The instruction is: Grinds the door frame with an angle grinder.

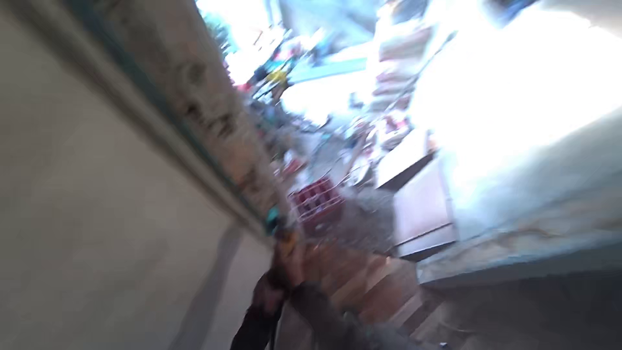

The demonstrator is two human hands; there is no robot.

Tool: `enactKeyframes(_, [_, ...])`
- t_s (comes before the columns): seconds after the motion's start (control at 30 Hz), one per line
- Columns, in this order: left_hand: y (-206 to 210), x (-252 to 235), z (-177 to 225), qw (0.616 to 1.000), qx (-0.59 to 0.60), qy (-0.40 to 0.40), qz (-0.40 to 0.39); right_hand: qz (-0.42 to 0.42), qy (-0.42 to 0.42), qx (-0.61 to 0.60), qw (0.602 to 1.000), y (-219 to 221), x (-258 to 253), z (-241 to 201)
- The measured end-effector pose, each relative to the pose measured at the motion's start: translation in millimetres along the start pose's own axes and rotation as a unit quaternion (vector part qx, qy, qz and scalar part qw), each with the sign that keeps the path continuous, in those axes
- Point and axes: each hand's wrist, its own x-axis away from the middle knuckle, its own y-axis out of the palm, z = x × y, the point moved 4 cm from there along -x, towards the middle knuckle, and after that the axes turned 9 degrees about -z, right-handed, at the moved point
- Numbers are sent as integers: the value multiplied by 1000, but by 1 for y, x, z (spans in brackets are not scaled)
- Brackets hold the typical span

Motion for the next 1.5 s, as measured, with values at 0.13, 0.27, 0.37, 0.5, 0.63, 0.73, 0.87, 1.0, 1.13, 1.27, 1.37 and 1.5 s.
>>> enactKeyframes(0.13, [3,-25,-30,999,-28,-24,35,-37,82,34,995,-3,-11,5])
enactKeyframes(0.27, [21,-40,-30,1000,-5,-1,24,-59,136,48,988,-28,15,-46])
enactKeyframes(0.37, [22,-45,-20,999,28,18,11,-18,91,63,994,-26,-20,-12])
enactKeyframes(0.5, [4,-24,12,999,10,48,-5,-29,-15,1,999,-15,-39,-18])
enactKeyframes(0.63, [-25,-26,2,1000,-11,15,-11,-50,77,11,996,10,-43,-3])
enactKeyframes(0.73, [-39,-27,0,1000,-15,2,-3,-70,95,-39,992,24,-42,-7])
enactKeyframes(0.87, [-53,-27,2,1000,10,-18,4,-78,110,-10,991,36,-42,-17])
enactKeyframes(1.0, [-62,-26,3,999,28,-23,16,-82,117,-6,990,49,-49,-15])
enactKeyframes(1.13, [-67,-26,1,999,41,-17,22,-79,106,-17,991,58,-55,-9])
enactKeyframes(1.27, [-73,-24,2,998,55,-8,25,-86,105,-10,991,63,-53,-16])
enactKeyframes(1.37, [-79,-24,0,998,56,8,23,-78,100,2,992,66,-50,-22])
enactKeyframes(1.5, [-86,-19,3,998,45,27,26,-85,79,-7,993,70,-47,-26])
